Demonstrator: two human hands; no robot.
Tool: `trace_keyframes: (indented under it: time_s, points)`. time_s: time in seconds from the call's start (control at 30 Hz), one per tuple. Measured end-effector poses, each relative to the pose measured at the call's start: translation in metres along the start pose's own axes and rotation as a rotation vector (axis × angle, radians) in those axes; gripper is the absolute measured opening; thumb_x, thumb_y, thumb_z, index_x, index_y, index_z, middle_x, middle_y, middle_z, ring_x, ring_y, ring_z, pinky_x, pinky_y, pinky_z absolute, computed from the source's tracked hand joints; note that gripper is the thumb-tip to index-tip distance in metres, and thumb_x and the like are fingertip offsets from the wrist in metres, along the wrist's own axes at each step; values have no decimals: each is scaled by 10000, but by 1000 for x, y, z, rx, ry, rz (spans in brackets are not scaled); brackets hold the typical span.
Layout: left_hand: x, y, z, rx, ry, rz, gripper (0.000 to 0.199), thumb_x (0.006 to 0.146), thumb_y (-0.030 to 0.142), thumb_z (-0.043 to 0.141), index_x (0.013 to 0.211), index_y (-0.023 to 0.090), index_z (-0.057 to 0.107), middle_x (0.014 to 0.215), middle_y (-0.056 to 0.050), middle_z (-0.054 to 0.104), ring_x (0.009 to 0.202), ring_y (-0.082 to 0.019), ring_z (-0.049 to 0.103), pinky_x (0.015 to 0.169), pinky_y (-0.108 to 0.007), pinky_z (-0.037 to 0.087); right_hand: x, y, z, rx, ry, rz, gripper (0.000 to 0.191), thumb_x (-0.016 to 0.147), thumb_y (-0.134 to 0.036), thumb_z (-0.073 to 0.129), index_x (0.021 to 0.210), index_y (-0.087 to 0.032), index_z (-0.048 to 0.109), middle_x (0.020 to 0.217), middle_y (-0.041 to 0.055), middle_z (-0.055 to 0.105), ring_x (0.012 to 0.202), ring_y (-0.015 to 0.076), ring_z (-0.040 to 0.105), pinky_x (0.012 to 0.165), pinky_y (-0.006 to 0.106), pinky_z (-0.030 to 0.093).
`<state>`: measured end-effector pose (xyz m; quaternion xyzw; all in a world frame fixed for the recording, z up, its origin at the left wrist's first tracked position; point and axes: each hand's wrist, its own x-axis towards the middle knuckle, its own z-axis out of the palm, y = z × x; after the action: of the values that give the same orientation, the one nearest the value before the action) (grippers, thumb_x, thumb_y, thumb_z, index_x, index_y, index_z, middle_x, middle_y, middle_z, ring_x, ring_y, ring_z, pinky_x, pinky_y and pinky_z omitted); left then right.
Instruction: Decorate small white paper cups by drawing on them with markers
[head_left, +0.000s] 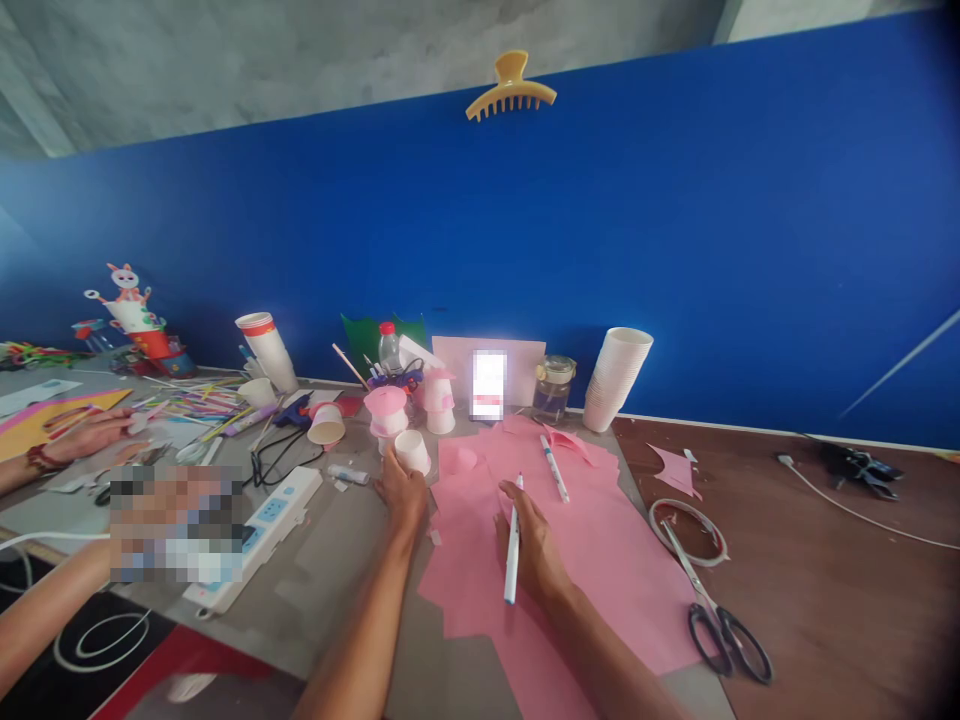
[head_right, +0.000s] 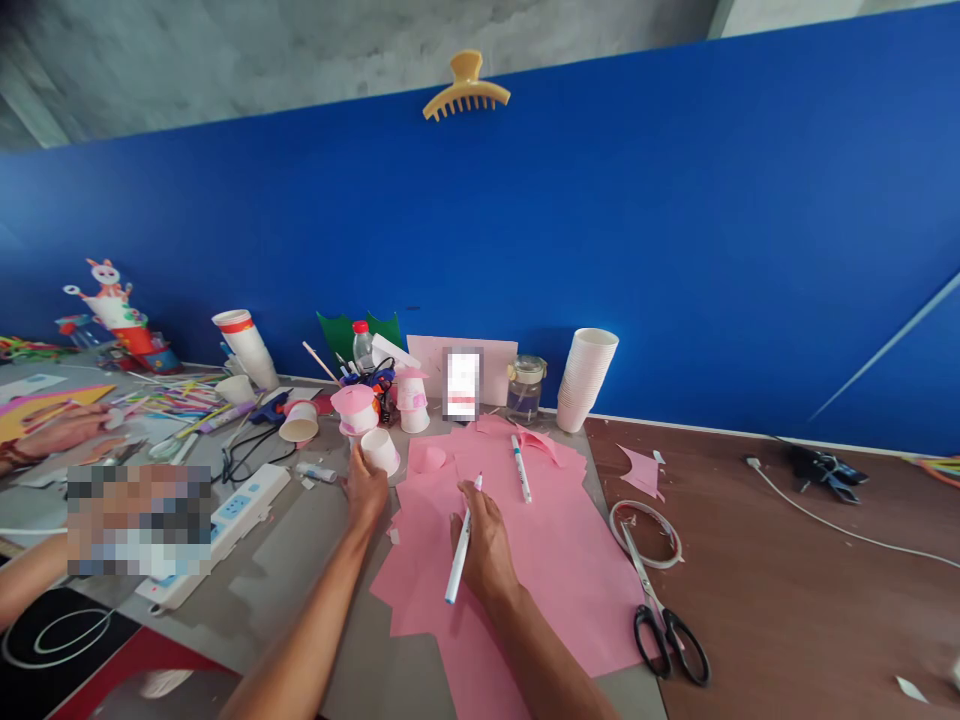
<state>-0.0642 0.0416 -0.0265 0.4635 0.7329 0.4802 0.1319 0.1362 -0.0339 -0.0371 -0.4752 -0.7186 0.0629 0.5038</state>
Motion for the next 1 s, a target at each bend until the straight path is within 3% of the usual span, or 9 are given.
trace_keyframes:
  time_s: [0.17, 0.33, 0.5, 0.6, 0.7, 0.8, 0.9, 1.0]
  points:
    - [-4, 6, 0, -57, 34, -49, 505, 746, 120, 545, 1240, 200, 475, 1273, -157, 563, 1295, -323, 403, 1078, -467, 207, -1, 1, 0, 18, -4, 1, 374, 851, -174, 450, 1223, -206, 477, 1057, 111, 658, 920, 251, 663, 756, 408, 570]
    - [-8, 6, 0, -217, -14, -47, 514, 730, 193, 609, 1227, 223, 484, 1234, -134, 599, 1297, -318, 403, 1034, -434, 290, -1, 0, -2, 38, -22, 12, 378, 849, -169, 460, 1225, -205, 477, 1034, 107, 655, 905, 235, 665, 748, 381, 568]
    - [-9, 8, 2, -157, -108, -12, 680, 660, 209, 665, 1297, 199, 428, 1292, -149, 557, 1254, -318, 454, 1015, -393, 331, -1, -3, -4, 39, -23, 16, 391, 854, -168, 465, 1242, -209, 480, 1046, 116, 655, 942, 249, 659, 772, 394, 562]
    - [-12, 13, 3, -101, -141, 13, 754, 633, 233, 699, 1324, 171, 406, 1307, -171, 538, 1302, -348, 389, 1028, -415, 318, -1, -3, -3, 40, -31, 21, 395, 857, -171, 462, 1248, -224, 475, 1049, 108, 653, 954, 257, 657, 780, 403, 562]
    - [-16, 20, 3, -49, -93, 51, 682, 630, 224, 713, 1265, 178, 469, 1261, -167, 567, 1351, -366, 303, 1060, -453, 264, -1, -3, -3, 51, -23, 17, 379, 858, -176, 463, 1235, -217, 483, 1038, 109, 653, 943, 251, 659, 779, 403, 562]
    - [-19, 26, -3, -45, -23, 104, 542, 679, 251, 688, 1191, 190, 523, 1212, -151, 583, 1297, -357, 369, 1061, -459, 265, 0, -3, -5, 76, 1, 37, 357, 862, -191, 473, 1218, -196, 497, 1027, 117, 652, 932, 243, 658, 784, 393, 557]
    - [-20, 30, -11, -219, 26, 85, 471, 724, 319, 658, 1161, 195, 535, 1199, -135, 570, 1237, -330, 425, 999, -419, 350, 2, -4, -8, 88, 21, 74, 347, 871, -204, 468, 1217, -192, 492, 1010, 116, 648, 907, 233, 659, 760, 377, 557]
    - [-19, 32, -16, -572, -63, 9, 387, 755, 355, 632, 1108, 218, 553, 1160, -86, 593, 1151, -267, 505, 948, -348, 398, 2, -5, -10, 73, 2, 92, 339, 870, -205, 467, 1208, -189, 493, 982, 116, 651, 868, 231, 662, 716, 364, 560]
